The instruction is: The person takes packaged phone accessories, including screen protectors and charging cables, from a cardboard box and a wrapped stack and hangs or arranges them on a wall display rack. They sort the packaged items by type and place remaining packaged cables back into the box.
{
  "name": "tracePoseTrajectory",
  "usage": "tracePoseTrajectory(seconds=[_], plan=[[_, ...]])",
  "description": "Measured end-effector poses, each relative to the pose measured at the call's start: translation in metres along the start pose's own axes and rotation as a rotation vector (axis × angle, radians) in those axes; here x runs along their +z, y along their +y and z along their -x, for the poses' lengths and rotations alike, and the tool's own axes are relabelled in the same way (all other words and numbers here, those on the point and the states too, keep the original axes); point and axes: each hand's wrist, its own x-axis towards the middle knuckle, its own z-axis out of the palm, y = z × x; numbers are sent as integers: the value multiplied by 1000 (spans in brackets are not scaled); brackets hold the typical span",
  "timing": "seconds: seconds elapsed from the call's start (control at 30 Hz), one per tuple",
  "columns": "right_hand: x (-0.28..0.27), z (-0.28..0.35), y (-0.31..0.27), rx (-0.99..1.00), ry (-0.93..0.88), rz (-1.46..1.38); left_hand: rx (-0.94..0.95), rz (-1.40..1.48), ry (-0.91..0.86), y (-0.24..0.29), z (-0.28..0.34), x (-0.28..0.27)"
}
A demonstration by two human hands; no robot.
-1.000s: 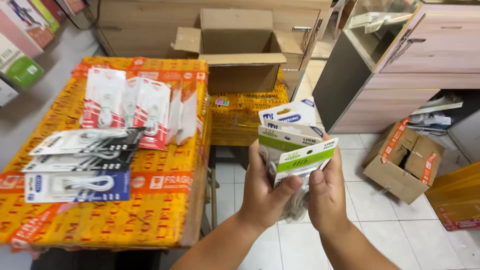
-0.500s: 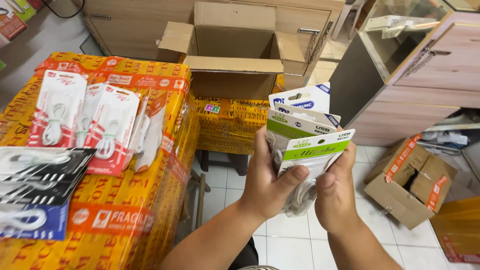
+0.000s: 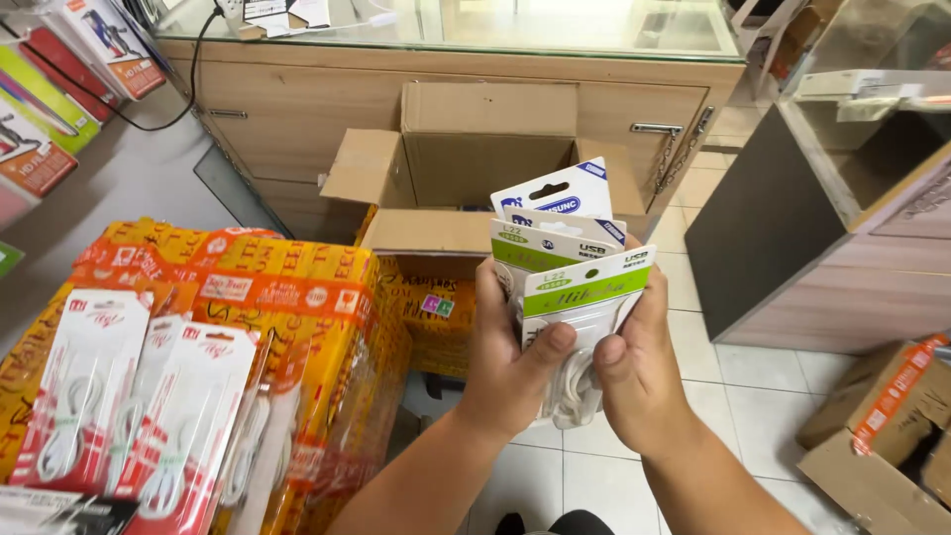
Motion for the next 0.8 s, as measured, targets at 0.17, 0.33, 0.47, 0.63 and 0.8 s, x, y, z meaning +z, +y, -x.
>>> tracePoseTrajectory(seconds=[0.17, 0.33, 0.47, 0.63, 0.8], plan=[[-16, -51, 49, 10, -49, -91, -27, 53, 32, -33, -50, -14], [-41, -121, 101, 9, -176, -239, 25, -60, 96, -75, -113, -36], [-62, -210, 136, -98, -399, 214, 48, -7, 238, -115, -174, -65], [-43, -303, 195, 36, -669, 295, -45, 151, 458, -150, -232, -104], [-20, -363, 284, 126, -929, 292, -196, 382, 658, -209, -253, -164]])
